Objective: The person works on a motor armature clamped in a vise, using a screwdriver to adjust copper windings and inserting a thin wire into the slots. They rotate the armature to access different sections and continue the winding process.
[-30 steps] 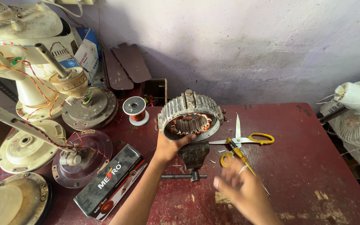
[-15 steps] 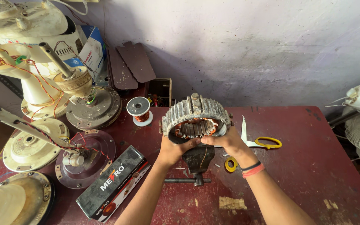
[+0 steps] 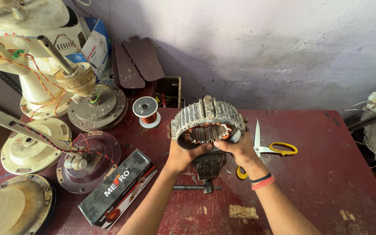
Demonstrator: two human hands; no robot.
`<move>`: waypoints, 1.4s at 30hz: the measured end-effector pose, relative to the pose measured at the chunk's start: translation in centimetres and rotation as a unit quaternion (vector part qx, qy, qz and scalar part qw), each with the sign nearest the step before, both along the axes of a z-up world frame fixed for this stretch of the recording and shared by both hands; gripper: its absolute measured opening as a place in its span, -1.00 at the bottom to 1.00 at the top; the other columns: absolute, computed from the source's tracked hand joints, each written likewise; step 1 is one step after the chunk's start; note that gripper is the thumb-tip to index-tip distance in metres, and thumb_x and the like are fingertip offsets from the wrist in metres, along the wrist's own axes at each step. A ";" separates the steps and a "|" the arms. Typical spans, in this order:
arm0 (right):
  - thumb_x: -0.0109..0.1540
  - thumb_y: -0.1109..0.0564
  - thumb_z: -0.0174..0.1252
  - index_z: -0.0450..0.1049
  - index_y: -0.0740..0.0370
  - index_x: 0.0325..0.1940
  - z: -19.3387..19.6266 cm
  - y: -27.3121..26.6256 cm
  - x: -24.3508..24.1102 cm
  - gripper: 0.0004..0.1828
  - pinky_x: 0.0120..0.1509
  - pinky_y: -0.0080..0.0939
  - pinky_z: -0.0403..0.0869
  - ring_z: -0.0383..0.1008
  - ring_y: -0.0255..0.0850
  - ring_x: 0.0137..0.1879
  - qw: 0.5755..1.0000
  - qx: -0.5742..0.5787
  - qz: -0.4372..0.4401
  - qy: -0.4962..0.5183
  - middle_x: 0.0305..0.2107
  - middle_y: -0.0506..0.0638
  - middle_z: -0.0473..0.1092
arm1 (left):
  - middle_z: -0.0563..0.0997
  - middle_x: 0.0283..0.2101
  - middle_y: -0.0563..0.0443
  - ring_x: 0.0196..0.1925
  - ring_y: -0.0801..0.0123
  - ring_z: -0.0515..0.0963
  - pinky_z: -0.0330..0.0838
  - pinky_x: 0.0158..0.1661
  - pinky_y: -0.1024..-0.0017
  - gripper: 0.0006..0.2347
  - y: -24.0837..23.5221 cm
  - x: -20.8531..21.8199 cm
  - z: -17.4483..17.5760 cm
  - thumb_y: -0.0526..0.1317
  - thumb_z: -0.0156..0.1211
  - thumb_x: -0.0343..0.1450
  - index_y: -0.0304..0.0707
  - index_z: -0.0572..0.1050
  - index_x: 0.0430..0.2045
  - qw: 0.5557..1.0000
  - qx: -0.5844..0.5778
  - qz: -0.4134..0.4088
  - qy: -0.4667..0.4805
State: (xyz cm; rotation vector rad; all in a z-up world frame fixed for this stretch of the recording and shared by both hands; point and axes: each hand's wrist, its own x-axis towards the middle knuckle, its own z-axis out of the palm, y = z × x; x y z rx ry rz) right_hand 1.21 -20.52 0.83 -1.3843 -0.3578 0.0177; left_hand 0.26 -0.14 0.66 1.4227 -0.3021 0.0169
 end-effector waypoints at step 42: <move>0.00 0.17 0.45 0.49 0.31 0.13 -1.9 -1.6 1.0 -0.38 0.24 -0.17 0.44 0.49 -0.20 0.09 0.998 -0.047 0.042 0.019 -0.04 -0.01 0.54 | 0.60 -0.33 -0.02 -0.48 0.40 0.59 0.49 -0.49 0.50 -0.83 -0.8 -7.7 2.3 -0.42 0.28 0.34 -0.34 0.50 -0.23 0.928 0.130 0.301 -0.175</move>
